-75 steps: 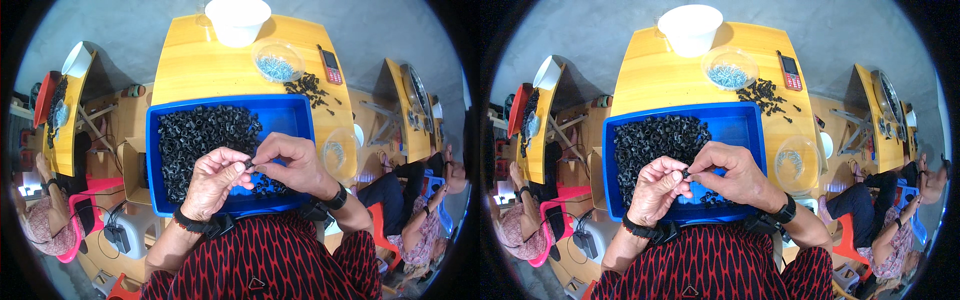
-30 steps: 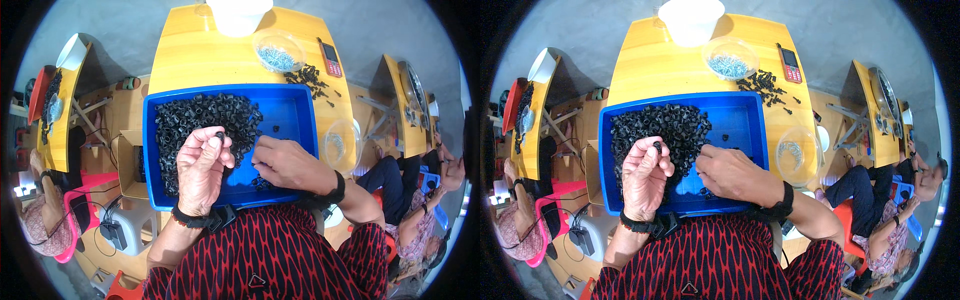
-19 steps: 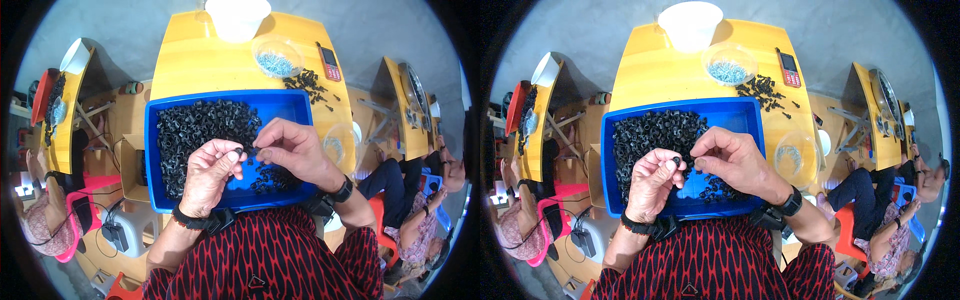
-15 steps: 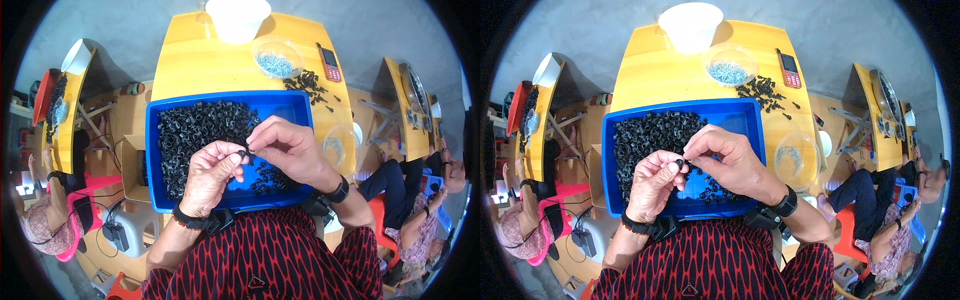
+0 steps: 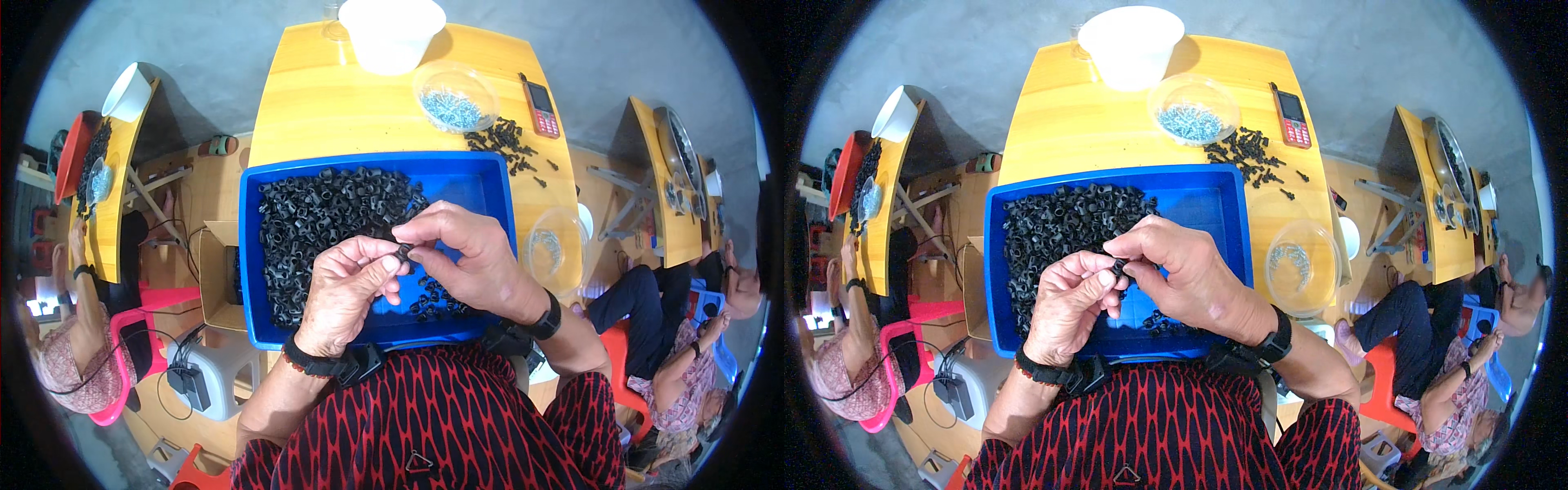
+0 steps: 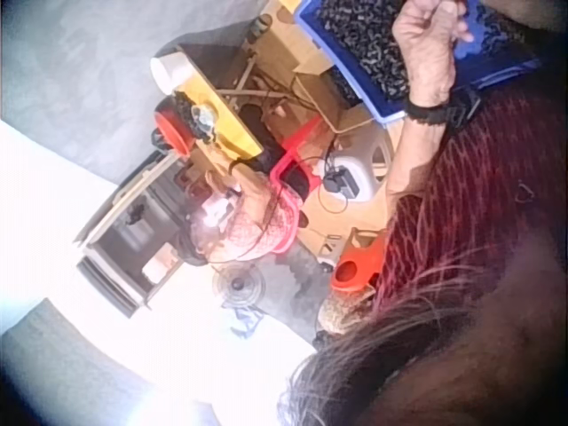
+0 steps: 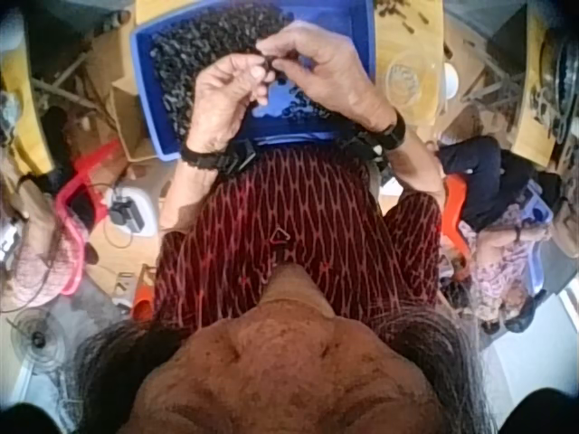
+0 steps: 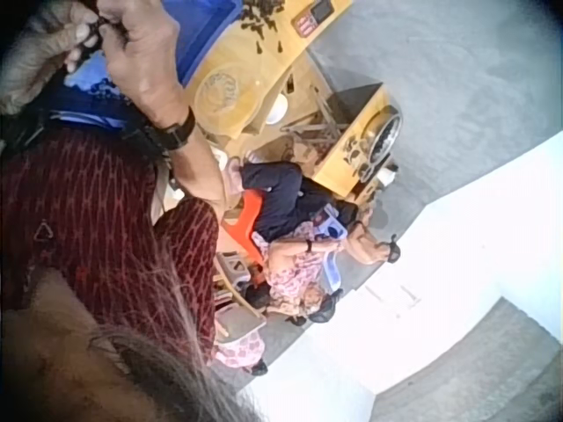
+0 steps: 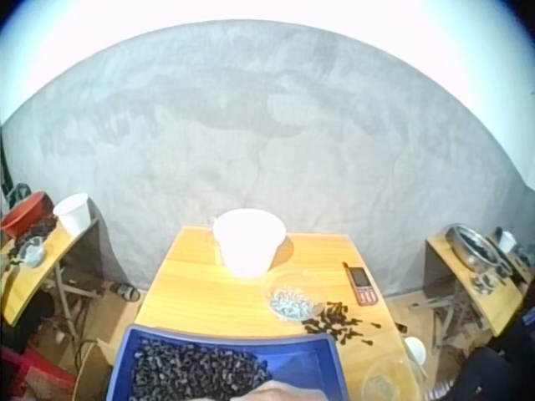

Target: The recorder is sorting and inspecting small black plastic or rubber components from a blue tray on a table.

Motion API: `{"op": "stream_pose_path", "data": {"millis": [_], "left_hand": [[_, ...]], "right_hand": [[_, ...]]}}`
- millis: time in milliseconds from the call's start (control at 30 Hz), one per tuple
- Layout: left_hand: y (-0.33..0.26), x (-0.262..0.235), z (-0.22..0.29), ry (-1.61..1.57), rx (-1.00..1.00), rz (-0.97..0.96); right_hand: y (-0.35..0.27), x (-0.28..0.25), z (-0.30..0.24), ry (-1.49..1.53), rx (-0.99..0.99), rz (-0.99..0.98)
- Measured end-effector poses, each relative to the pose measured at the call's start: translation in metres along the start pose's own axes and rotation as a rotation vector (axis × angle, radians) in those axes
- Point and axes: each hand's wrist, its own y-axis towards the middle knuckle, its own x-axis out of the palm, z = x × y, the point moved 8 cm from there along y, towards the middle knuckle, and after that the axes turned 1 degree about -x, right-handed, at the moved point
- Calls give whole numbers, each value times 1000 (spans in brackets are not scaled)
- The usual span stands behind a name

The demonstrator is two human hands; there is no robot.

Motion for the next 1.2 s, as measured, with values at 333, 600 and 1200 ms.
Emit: {"op": "stream_pose_path", "data": {"millis": [333,600,1200], "left_hand": [[0,-2,-2,14,0,5],[0,-1,2,61,61,21],[0,-1,3,55,55,70]], "right_hand": [[1,4,-10,-101,-53,-71],[-1,3,-5,-75,-16,-33],[-11,6,-13,-147,-100,-15]]}}
